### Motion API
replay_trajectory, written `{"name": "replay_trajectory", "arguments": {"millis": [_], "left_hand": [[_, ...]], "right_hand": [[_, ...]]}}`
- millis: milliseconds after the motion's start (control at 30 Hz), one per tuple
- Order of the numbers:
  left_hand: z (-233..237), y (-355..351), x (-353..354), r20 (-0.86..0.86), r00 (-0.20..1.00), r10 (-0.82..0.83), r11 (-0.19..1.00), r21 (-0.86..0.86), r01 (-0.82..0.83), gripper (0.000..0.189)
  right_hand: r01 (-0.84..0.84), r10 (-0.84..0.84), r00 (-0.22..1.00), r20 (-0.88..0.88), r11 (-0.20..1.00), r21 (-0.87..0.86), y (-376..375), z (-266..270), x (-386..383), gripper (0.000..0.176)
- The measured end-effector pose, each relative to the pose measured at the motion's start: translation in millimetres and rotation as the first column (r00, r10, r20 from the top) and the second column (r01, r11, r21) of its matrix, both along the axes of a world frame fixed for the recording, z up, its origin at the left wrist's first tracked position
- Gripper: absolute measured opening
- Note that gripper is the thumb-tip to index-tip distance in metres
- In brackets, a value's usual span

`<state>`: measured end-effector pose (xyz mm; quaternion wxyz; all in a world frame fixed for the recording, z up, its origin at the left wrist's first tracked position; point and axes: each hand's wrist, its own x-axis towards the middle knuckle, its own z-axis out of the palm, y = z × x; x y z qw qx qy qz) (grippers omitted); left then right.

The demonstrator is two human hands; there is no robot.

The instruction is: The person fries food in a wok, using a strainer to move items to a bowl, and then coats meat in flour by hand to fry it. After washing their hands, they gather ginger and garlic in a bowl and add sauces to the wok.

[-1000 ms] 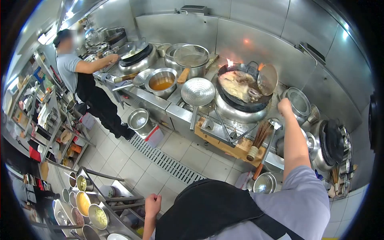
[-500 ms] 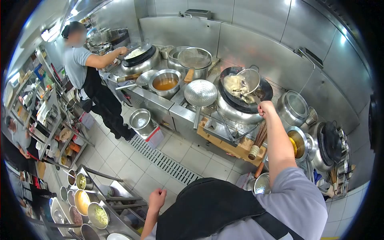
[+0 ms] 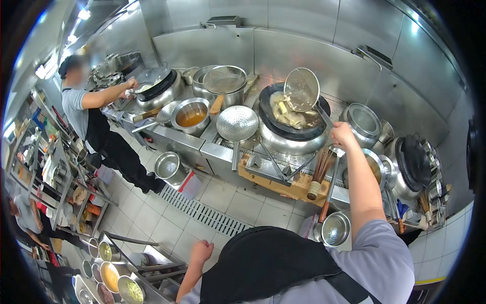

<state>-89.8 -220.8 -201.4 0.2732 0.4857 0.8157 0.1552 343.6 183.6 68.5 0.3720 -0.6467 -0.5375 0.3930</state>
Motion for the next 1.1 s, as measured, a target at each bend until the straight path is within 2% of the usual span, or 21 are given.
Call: {"name": "replay_trajectory", "arguments": {"millis": [33,133,200,233,267,300,333,400,433,467,500,533,567,633,700,800,867,933,1000,1033,1100], "left_hand": [[-10,-11,1,-0.074,0.996,-0.042,0.996,-0.075,0.037,0.038],[-38,-51,5,-0.021,0.999,0.030,0.975,-0.221,-0.034,0.039],[-110,-88,-19,0.097,0.969,-0.229,0.948,-0.204,0.245,0.036],[-166,-113,-23,0.119,0.974,-0.193,0.948,-0.233,0.217,0.037],[-212,-135,-26,0.139,0.978,-0.156,0.946,-0.263,0.189,0.037],[-245,-152,-26,0.156,0.981,-0.118,0.943,-0.292,0.160,0.038],[-249,-165,-23,0.176,0.982,-0.069,0.944,-0.307,0.121,0.038],[-237,-171,-10,0.171,0.985,0.040,0.944,-0.330,0.019,0.038],[-225,-171,-2,0.163,0.982,0.097,0.942,-0.335,-0.037,0.039],[-209,-169,5,0.151,0.977,0.153,0.936,-0.338,-0.094,0.039],[-197,-167,12,0.137,0.968,0.209,0.927,-0.343,-0.152,0.039],[-169,-158,20,0.126,0.957,0.260,0.915,-0.350,-0.202,0.039],[-146,-149,26,0.122,0.948,0.294,0.905,-0.356,-0.234,0.039],[-119,-137,33,0.133,0.938,0.320,0.897,-0.362,-0.255,0.040],[-110,-130,29,0.138,0.909,0.393,0.872,-0.370,-0.321,0.039],[-85,-125,22,0.139,0.914,0.380,0.884,-0.345,-0.315,0.038],[-74,-125,14,0.127,0.929,0.348,0.894,-0.343,-0.288,0.037],[-82,-130,-3,0.110,0.944,0.312,0.901,-0.349,-0.258,0.035],[-113,-138,-26,0.088,0.988,0.124,0.933,-0.350,-0.086,0.034],[-66,-128,-20,0.070,0.975,0.213,0.914,-0.367,-0.173,0.034],[-81,-131,-34,0.047,0.985,0.168,0.918,-0.371,-0.139,0.034]], "right_hand": [[0.003,-0.002,1.000,0.020,1.000,-0.013,0,4,5,0.018],[0.048,-0.050,0.997,-0.062,0.998,-0.029,25,-2,39,0.022],[0.165,-0.165,0.986,0.003,0.986,0.033,32,1,51,0.019],[0.082,-0.089,0.980,0.180,0.996,0.041,41,2,62,0.025],[0.105,-0.112,0.923,0.367,0.994,0.040,48,2,65,0.024],[0.125,-0.124,0.832,0.540,0.992,0.035,54,-1,60,0.021],[0.150,-0.138,0.709,0.691,0.988,0.043,60,-4,56,0.020],[0.041,-0.237,0.659,0.714,0.959,0.280,73,-46,51,0.016],[0.079,-0.251,0.643,0.724,0.961,0.263,91,-77,53,0.018],[-0.024,-0.141,0.659,0.739,0.978,0.208,78,-78,39,0.017],[0.120,-0.150,0.859,0.490,0.988,0.092,63,-76,18,0.017],[0.218,-0.202,0.959,0.197,0.974,-0.066,49,-72,-3,0.019],[0.217,-0.200,0.957,0.210,0.974,-0.061,41,-70,-16,0.019],[0.161,-0.195,0.965,-0.175,0.968,-0.191,30,-64,-35,0.021],[0.165,-0.188,0.974,-0.130,0.972,-0.168,23,-56,-50,0.022],[0.191,-0.202,0.973,-0.115,0.976,-0.106,11,-43,-53,0.022],[0.118,-0.119,0.993,-0.004,0.989,-0.089,1,-29,-52,0.014],[0.138,-0.139,0.990,-0.027,0.990,-0.038,-4,-27,-45,0.013],[0.082,-0.082,0.996,-0.018,0.996,0.017,-16,-19,-42,0.010],[0.061,-0.061,0.997,-0.042,0.998,0.004,-18,-18,-37,0.007],[0.050,-0.050,0.999,-0.002,0.999,0.003,-23,-12,-30,0.005]]}}
